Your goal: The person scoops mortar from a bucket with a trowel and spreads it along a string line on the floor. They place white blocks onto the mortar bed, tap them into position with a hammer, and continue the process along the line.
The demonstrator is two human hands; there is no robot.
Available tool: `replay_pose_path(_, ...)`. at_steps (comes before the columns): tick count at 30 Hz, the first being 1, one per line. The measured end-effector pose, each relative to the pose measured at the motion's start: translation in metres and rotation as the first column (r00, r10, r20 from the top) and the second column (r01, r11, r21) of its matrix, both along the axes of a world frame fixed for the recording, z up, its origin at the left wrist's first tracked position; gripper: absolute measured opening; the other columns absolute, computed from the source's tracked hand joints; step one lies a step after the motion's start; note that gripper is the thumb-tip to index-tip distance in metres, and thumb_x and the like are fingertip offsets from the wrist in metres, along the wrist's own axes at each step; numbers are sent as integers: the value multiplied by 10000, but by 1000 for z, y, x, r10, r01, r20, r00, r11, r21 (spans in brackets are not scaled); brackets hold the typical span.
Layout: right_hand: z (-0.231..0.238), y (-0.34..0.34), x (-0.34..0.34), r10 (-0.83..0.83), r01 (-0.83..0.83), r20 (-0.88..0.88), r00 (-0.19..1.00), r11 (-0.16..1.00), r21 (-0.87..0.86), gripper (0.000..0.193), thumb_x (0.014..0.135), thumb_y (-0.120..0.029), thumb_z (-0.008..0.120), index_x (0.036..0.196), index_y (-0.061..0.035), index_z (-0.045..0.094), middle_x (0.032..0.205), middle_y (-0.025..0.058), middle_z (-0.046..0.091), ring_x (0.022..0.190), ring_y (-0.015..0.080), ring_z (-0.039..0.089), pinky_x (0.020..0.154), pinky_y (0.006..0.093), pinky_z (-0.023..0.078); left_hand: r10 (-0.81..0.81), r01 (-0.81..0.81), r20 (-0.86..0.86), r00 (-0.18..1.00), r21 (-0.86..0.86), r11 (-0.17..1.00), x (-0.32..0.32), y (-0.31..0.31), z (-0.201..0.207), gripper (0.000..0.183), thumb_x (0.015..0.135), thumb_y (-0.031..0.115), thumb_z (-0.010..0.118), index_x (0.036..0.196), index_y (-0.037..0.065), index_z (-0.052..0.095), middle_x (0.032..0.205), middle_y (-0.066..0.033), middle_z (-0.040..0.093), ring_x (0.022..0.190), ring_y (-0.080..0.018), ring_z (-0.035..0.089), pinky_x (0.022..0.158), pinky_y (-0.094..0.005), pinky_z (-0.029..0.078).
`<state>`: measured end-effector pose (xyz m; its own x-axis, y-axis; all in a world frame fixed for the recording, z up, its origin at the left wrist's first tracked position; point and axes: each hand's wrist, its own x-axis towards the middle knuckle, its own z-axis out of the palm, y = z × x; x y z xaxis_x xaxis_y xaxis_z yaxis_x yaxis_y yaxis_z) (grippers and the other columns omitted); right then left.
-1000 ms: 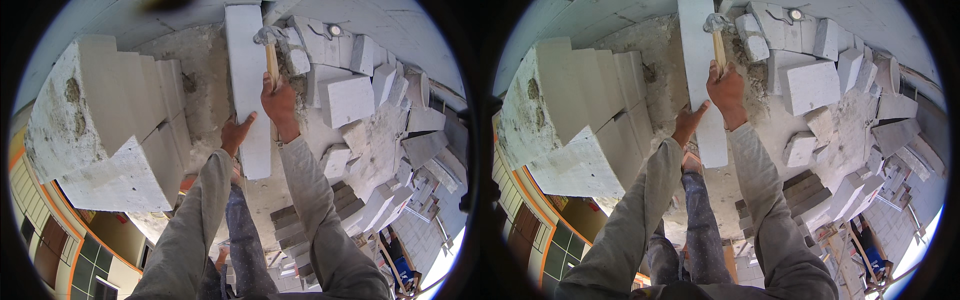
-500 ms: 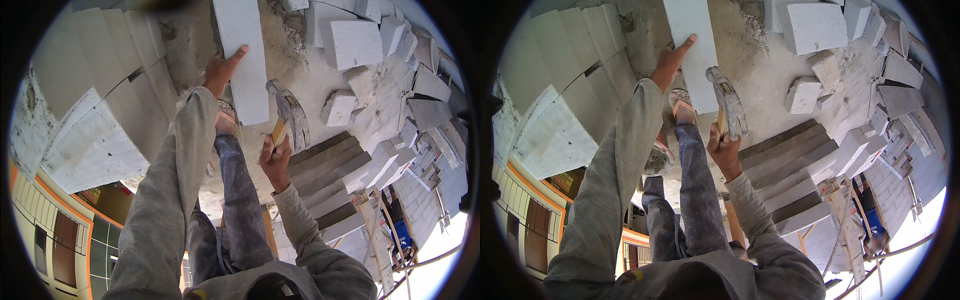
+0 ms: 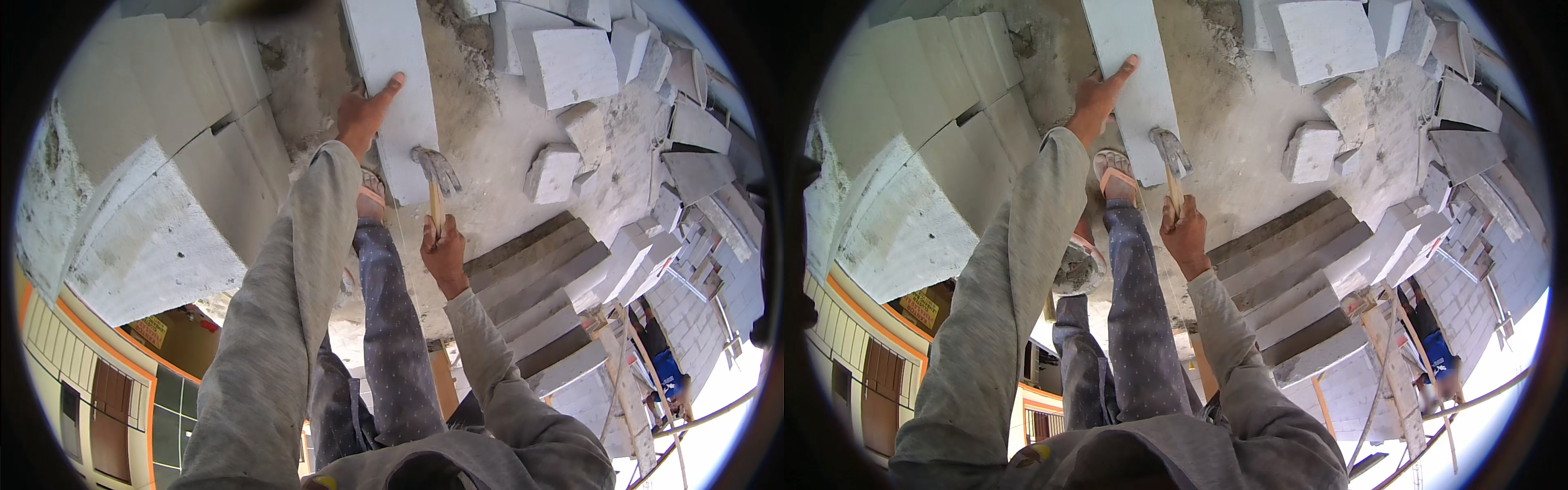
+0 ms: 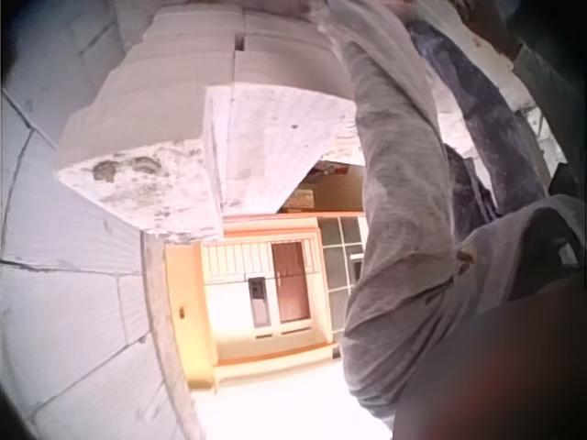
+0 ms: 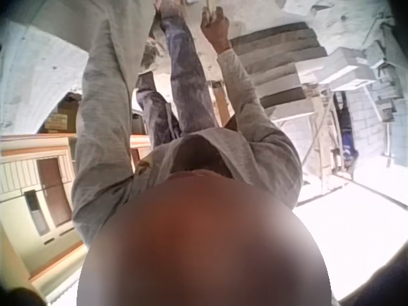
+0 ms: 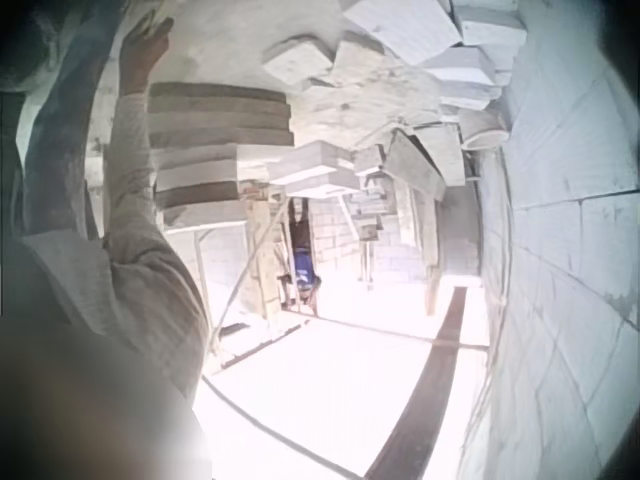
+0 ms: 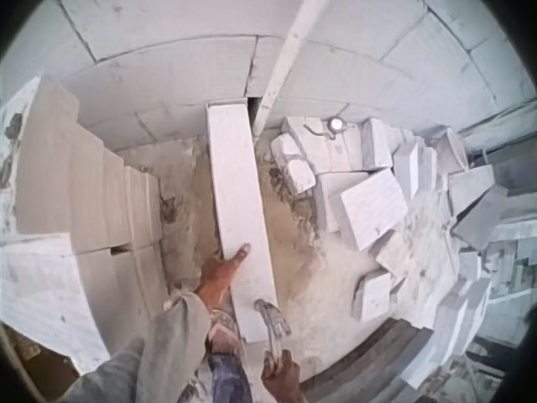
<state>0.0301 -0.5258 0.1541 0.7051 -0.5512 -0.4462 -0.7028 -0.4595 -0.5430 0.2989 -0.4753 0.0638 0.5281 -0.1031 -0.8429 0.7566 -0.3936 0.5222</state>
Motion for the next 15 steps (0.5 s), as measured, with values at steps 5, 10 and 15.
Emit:
replay_pose_path(5,-2,6,1,-15,15,5,1000,1000,23,228,934,-140,654,942,12,484,612,223,579,551,454,601,479,467,461,-2,2,-11,1000,20,1000,-2,0,-5,813,723,618,794,1212,-19,671,1091,-179,719,926,-274,718,714,-366,583)
replay_pose_path(10,47,3,8,-234,233,-41,971,906,352,266,1016,-263,571,1077,-20,481,666,85,546,450,193,560,409,343,443,-23,23,-12,1000,35,999,-2,1,-1,820,728,627,785,1254,11,655,1085,-174,719,919,-271,719,671,-377,591)
replay_pose_path(15,84,-6,-43,-740,811,-443,506,233,537,331,1066,-416,426,1142,-95,461,770,20,475,513,131,501,485,286,485,-43,45,-39,998,73,996,1,-1,0,814,737,614,787,1284,28,642,1072,-153,722,912,-255,716,657,-378,587)
